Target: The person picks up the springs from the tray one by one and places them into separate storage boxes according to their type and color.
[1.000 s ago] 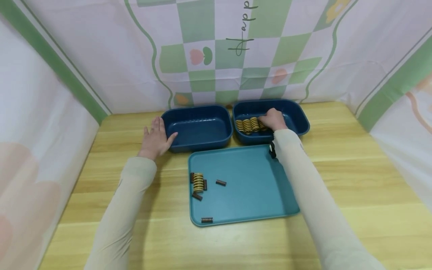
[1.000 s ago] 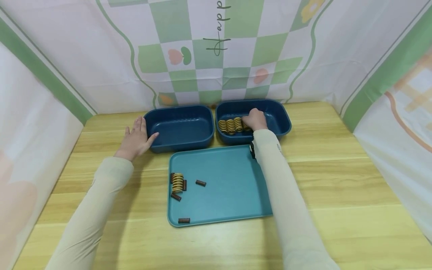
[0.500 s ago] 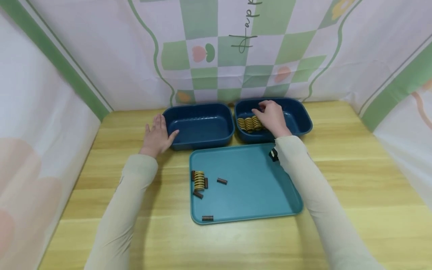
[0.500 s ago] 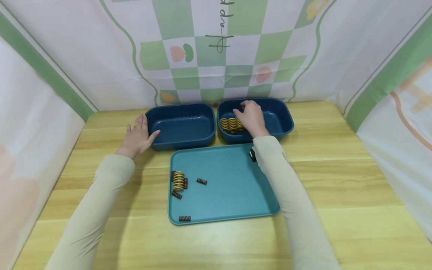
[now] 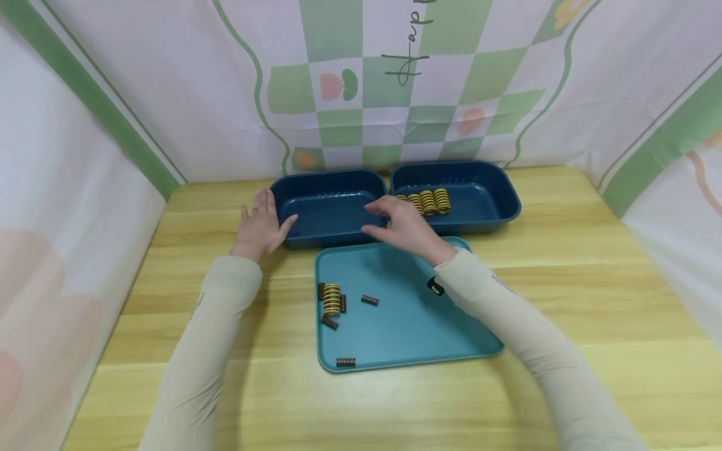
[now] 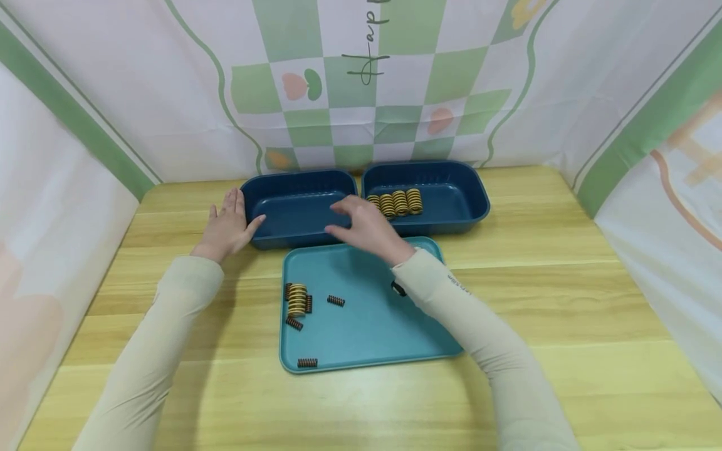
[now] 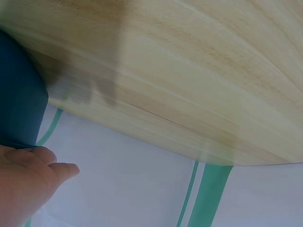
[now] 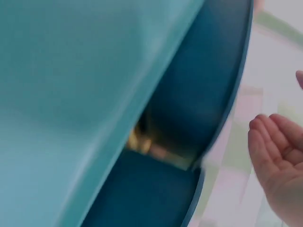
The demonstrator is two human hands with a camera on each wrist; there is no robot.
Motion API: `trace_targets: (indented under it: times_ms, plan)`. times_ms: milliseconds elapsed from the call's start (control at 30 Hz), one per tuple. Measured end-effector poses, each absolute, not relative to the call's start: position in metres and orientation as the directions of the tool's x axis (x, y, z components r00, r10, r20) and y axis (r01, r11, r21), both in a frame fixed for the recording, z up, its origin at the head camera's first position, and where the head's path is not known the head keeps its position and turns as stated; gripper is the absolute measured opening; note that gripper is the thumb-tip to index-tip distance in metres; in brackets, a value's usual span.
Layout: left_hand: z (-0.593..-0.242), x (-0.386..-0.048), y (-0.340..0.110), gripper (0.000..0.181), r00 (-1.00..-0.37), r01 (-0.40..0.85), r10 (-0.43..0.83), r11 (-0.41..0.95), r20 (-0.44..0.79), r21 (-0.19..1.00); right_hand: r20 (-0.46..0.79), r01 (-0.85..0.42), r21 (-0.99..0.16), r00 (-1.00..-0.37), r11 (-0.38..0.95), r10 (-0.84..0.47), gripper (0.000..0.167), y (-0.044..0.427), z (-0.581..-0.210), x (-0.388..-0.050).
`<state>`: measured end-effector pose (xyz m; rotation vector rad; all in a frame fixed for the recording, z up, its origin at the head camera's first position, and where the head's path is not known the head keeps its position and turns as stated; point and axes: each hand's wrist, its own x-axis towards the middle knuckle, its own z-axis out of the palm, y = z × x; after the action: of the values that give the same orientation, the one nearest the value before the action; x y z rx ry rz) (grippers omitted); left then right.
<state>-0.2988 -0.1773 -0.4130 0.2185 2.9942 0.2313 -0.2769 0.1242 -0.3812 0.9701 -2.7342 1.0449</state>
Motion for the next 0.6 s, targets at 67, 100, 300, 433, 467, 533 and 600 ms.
trace_targets:
  times_ms: [67, 100, 300, 433, 467, 533, 600]
  plan:
    - [-0.413, -0.299, -0.178, 0.083, -0.981, 0.133, 0.153, 0.978, -0.118, 0.161, 0.256, -0.634, -0.553, -0.747, 0.540, -0.614, 0.043, 0.114, -0.384, -0.268]
    - [-0.413, -0.300, -0.178, 0.084, -0.981, 0.134, 0.153, 0.978, -0.119, 0.157, 0.246, -0.659, -0.541, -0.718, 0.523, -0.651, 0.044, 0.109, -0.387, -0.264]
    - [-0.415, -0.302, -0.179, 0.083, -0.981, 0.134, 0.154, 0.978, -0.115, 0.161, 0.118, -0.748, -0.463, -0.584, 0.476, -0.803, 0.050, 0.085, -0.397, -0.242]
    - [-0.415, -0.302, -0.179, 0.083, -0.981, 0.133, 0.154, 0.977, -0.116, 0.167, 0.008, -0.763, -0.404, -0.555, 0.505, -0.832, 0.059, 0.075, -0.404, -0.230]
    - [-0.415, -0.302, -0.179, 0.083, -0.981, 0.134, 0.154, 0.977, -0.118, 0.164, -0.012, -0.767, -0.387, -0.551, 0.512, -0.834, 0.060, 0.072, -0.406, -0.228]
    - [-0.415, -0.302, -0.179, 0.084, -0.980, 0.135, 0.155, 0.978, -0.124, 0.159, -0.038, -0.777, -0.360, -0.541, 0.516, -0.840, 0.062, 0.068, -0.411, -0.225]
    - [-0.414, -0.301, -0.179, 0.084, -0.980, 0.135, 0.155, 0.979, -0.128, 0.154, -0.042, -0.791, -0.336, -0.530, 0.512, -0.847, 0.062, 0.065, -0.414, -0.222]
